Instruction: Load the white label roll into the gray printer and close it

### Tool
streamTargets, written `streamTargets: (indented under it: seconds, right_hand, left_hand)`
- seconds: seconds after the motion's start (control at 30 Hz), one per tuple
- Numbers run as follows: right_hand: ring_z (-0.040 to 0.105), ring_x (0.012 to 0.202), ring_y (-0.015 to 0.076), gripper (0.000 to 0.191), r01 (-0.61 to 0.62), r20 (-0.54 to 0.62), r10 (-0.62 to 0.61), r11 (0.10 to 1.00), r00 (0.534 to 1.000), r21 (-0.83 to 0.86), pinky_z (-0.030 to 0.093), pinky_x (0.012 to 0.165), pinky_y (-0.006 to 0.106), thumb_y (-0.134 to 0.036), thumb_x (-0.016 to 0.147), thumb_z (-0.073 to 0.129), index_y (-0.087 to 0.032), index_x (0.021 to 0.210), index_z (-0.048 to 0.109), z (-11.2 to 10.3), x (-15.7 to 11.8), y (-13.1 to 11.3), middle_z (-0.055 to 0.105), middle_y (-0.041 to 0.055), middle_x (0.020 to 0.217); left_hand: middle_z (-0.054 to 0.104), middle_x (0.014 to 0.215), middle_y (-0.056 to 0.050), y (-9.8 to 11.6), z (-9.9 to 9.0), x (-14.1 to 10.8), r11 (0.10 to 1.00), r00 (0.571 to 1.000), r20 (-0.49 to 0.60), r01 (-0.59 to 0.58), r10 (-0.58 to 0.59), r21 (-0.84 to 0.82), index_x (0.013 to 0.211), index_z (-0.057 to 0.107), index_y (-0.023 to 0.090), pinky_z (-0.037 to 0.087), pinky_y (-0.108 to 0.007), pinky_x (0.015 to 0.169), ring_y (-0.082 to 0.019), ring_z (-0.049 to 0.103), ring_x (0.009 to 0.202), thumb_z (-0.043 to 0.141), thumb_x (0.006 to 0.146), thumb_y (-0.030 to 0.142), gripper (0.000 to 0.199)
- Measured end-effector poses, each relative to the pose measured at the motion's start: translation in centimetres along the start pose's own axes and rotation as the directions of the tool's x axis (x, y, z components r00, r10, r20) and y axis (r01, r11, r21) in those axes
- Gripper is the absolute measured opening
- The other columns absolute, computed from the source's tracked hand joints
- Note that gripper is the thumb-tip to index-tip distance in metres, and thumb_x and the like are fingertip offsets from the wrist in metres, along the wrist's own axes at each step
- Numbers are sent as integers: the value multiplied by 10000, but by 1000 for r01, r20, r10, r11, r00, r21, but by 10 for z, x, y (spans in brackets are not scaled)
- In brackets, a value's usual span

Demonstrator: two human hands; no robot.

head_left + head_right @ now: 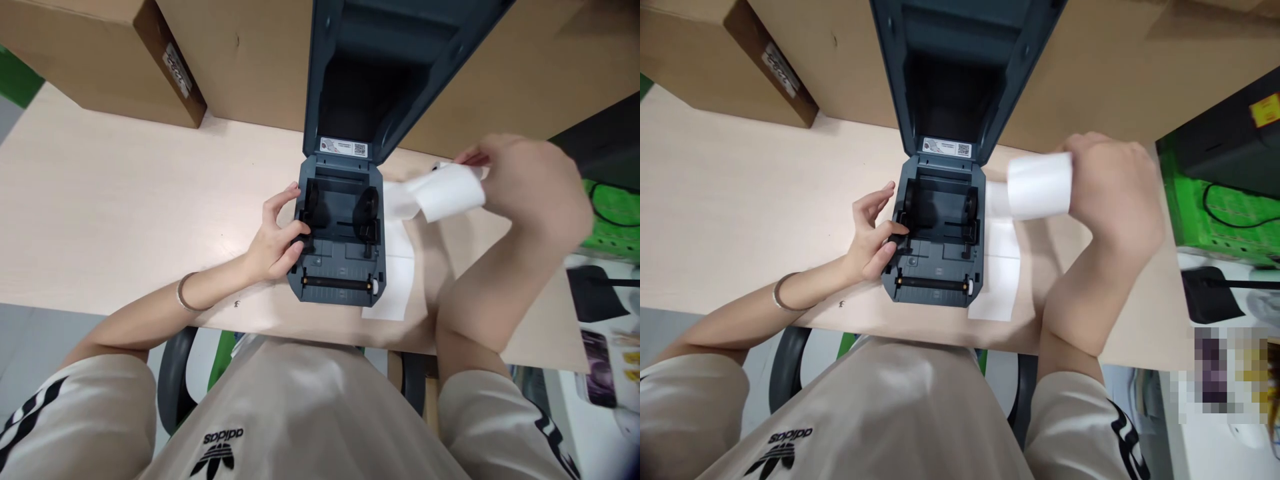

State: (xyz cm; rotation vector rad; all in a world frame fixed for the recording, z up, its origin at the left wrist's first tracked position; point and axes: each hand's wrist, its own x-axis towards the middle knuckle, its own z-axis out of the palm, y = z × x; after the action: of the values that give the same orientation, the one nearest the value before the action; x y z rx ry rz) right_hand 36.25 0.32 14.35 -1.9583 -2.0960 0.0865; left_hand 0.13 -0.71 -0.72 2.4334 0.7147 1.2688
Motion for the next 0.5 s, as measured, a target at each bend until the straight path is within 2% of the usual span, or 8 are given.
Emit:
streamTargets:
  seconds: [0.07, 0.13, 0.2, 0.27, 0.33, 0.4, 0.47, 0.5]
  right_hand:
    - [600, 761, 248, 237, -176, 29, 178, 981, 984, -80, 517, 864, 526, -371, 735, 843, -233, 866, 702, 14, 19, 28, 691, 101, 884]
    - [572, 689, 180, 232, -268, 141, 279, 959, 950, -88, 541, 803, 443, -362, 753, 865, -206, 839, 716, 32, 36, 53, 693, 81, 821]
    - [622, 775, 145, 232, -313, 275, 326, 945, 904, -91, 575, 813, 352, -421, 920, 755, -192, 933, 722, 48, 47, 69, 714, 71, 930]
    - [664, 930, 131, 278, -329, 400, 332, 941, 854, -80, 598, 868, 314, -441, 1037, 613, -183, 1090, 702, 59, 52, 77, 707, 66, 1094]
    - [679, 965, 163, 271, -342, 490, 325, 938, 809, -57, 609, 885, 350, -420, 1021, 633, -184, 1136, 702, 62, 52, 76, 716, 70, 1141]
    - [692, 934, 232, 272, -363, 523, 339, 930, 782, -60, 605, 886, 429, -350, 897, 758, -176, 1103, 730, 56, 49, 69, 744, 98, 1125]
    - [699, 1008, 327, 361, -380, 485, 378, 920, 788, -99, 576, 940, 509, -272, 811, 780, -166, 1153, 737, 43, 45, 57, 739, 154, 1206]
    - [688, 1093, 367, 415, -379, 447, 389, 918, 805, -117, 552, 991, 542, -272, 820, 754, -153, 1217, 721, 35, 43, 50, 717, 180, 1271]
  left_hand:
    - [303, 1590, -108, 0, -1, 0, 1000, 1000, 14, 13, -13, 2, 1140, 610, 247, 401, -642, 1300, -397, 317, 1592, 325, 1085, 510, 391]
    - [307, 1584, -114, 0, -2, 1, 1000, 1000, 20, 13, -13, 2, 1137, 616, 245, 419, -619, 1294, -390, 340, 1576, 334, 1084, 501, 385]
    - [307, 1583, -115, 1, -2, 1, 1000, 1000, 15, -5, 5, 22, 1124, 618, 242, 450, -612, 1269, -387, 360, 1557, 345, 1080, 494, 375]
    - [307, 1581, -114, 1, -3, 2, 997, 1000, 7, -24, 23, 67, 1111, 616, 239, 495, -615, 1220, -383, 378, 1531, 346, 1079, 486, 367]
    - [313, 1570, -117, 2, -2, 3, 994, 1000, -1, -31, 31, 106, 1100, 613, 234, 529, -607, 1173, -373, 397, 1505, 336, 1082, 473, 366]
    - [326, 1554, -126, 2, -3, 4, 991, 999, -7, -31, 33, 128, 1093, 613, 228, 543, -591, 1144, -364, 414, 1483, 329, 1084, 457, 364]
    - [342, 1541, -135, 3, -3, 4, 989, 999, -5, -32, 33, 143, 1094, 617, 225, 549, -582, 1118, -360, 426, 1461, 330, 1079, 448, 364]
    - [348, 1539, -140, 4, -3, 4, 988, 1000, 1, -31, 31, 150, 1099, 618, 224, 552, -580, 1103, -360, 431, 1450, 330, 1077, 447, 365]
